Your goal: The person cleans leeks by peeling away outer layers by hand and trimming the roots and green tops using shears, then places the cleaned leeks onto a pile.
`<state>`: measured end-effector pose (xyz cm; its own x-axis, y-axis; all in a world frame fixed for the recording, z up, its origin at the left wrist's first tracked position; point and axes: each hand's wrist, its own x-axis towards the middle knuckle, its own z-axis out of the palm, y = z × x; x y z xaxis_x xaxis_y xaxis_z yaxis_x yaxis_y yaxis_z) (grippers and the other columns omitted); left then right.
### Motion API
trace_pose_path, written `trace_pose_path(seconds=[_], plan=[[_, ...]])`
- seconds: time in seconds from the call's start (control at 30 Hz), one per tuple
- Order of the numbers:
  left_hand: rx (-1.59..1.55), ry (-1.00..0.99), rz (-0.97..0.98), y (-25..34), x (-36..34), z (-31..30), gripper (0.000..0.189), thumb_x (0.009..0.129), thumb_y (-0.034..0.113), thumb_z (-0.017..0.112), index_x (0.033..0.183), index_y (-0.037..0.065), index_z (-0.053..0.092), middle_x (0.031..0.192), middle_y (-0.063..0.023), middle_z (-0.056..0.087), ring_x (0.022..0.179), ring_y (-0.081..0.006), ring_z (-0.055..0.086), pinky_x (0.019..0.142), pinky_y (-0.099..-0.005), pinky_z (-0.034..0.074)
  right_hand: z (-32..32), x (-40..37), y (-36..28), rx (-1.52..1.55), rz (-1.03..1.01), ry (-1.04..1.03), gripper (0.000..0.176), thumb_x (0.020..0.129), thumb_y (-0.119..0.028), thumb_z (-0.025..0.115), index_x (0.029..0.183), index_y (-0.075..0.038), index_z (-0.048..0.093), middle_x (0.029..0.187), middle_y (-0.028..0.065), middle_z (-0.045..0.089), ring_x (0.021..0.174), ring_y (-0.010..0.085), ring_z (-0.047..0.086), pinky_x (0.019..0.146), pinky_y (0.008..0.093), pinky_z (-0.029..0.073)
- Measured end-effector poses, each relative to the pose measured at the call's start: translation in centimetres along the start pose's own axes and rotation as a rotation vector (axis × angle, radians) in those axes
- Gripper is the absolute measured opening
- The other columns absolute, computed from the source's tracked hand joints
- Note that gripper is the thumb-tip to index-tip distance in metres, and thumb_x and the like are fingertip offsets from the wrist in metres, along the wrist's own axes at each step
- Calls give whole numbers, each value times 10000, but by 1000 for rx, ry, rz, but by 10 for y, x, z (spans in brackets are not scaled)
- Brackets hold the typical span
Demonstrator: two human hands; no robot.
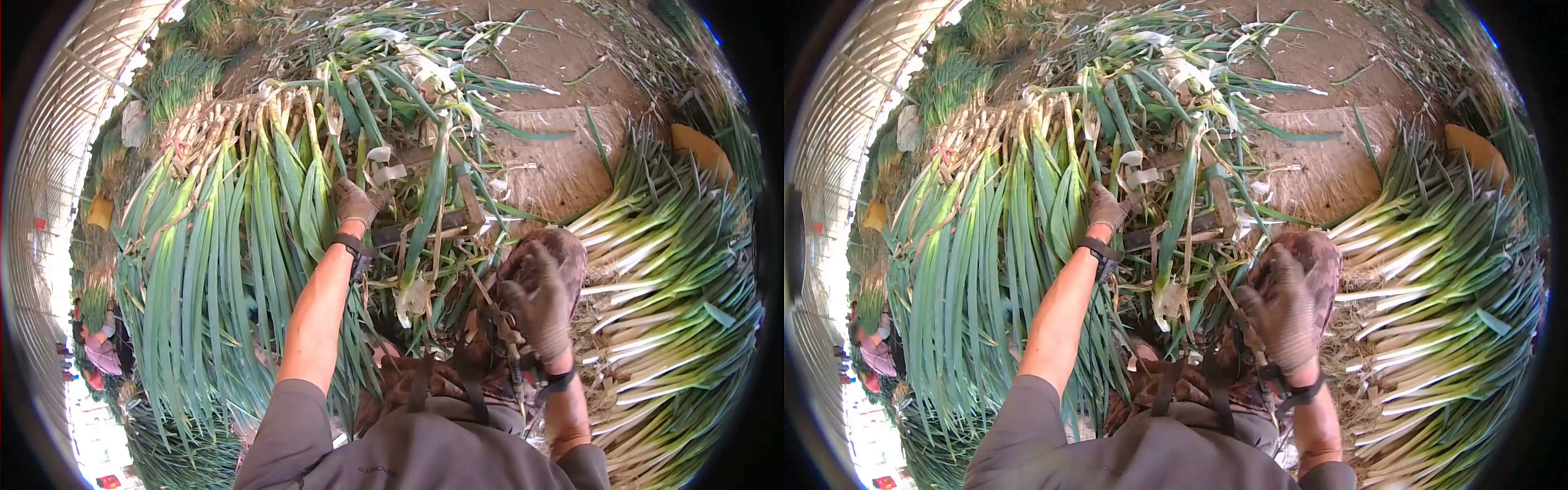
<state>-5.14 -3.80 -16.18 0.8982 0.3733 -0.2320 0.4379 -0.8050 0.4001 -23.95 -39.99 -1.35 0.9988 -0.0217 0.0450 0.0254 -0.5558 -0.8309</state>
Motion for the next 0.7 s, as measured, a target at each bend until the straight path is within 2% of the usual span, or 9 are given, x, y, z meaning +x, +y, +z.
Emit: trace_pose_path(seconds=[0.13, 0.2, 0.3, 0.37, 0.43, 0.47, 0.53, 0.63, 0.7], plan=[[-223, -63, -97, 20, 24, 10, 1578, 544, 822, 759, 1502, -123, -64, 1573, -377, 64, 1423, -460, 316, 1144, -409, 342, 34, 12, 19, 34, 46, -156, 758, 836, -332, 757, 1379, 82, 428, 1260, 307, 557, 1186, 437, 564, 1022, 436, 456], [-666, -179, 220, 54, 15, 8, 1594, 525, 820, 769, 1504, -114, -73, 1565, -385, 66, 1404, -468, 343, 1137, -407, 354, 35, 17, 15, 95, 50, -241, 778, 844, -364, 750, 1384, 89, 421, 1270, 306, 554, 1195, 426, 565, 1023, 432, 455], [-196, 260, 453, 76, 5, 97, 1532, 564, 703, 837, 1511, -90, -70, 1546, -391, 125, 1365, -467, 406, 1101, -407, 404, 54, 14, 42, 89, 86, -304, 799, 861, -425, 721, 1392, 89, 417, 1295, 314, 561, 1221, 434, 556, 1014, 436, 461], [-110, 9, 150, 124, -29, 86, 1369, 663, 485, 870, 1517, -80, -40, 1534, -400, 133, 1343, -484, 422, 1067, -415, 444, 56, 14, 42, 74, 120, -305, 744, 874, -405, 702, 1375, 80, 442, 1272, 315, 580, 1201, 435, 571, 1010, 434, 466], [-198, -56, 118, 151, -34, 81, 1199, 739, 273, 811, 1512, -93, -29, 1520, -393, 214, 1348, -457, 432, 1063, -418, 448, 54, 15, 42, 124, 144, -289, 709, 880, -379, 695, 1363, 82, 456, 1262, 314, 586, 1191, 433, 579, 1006, 434, 469], [-339, -224, 65, 159, -29, 75, 1087, 745, 160, 744, 1507, -114, 18, 1350, -356, 493, 1234, -426, 551, 994, -452, 485, 53, 14, 45, 179, 185, -297, 655, 884, -325, 693, 1349, 82, 474, 1256, 301, 595, 1177, 414, 597, 994, 426, 479], [-207, -61, 183, 152, -22, 117, 894, 767, 132, 709, 1490, -30, 210, 979, -223, 684, 957, -354, 674, 819, -466, 526, 54, 10, 55, 260, 212, -287, 633, 883, -294, 698, 1343, 82, 481, 1244, 286, 607, 1167, 398, 608, 986, 420, 486], [-568, -424, 313, 154, 71, 87, 535, 865, 198, 663, 1330, 21, 466, 990, -174, 671, 881, -294, 658, 792, -433, 515, 47, 16, 51, 342, 192, -289, 559, 900, -223, 682, 1329, 81, 494, 1211, 259, 633, 1140, 375, 630, 972, 406, 496], [-285, -180, 513, 171, 142, -20, 542, 867, 210, 672, 1334, 19, 472, 1052, -182, 650, 954, -301, 626, 850, -428, 487, 44, 20, 46, 276, 157, -310, 522, 912, -196, 664, 1324, 80, 499, 1196, 256, 640, 1124, 369, 638, 965, 406, 498]])
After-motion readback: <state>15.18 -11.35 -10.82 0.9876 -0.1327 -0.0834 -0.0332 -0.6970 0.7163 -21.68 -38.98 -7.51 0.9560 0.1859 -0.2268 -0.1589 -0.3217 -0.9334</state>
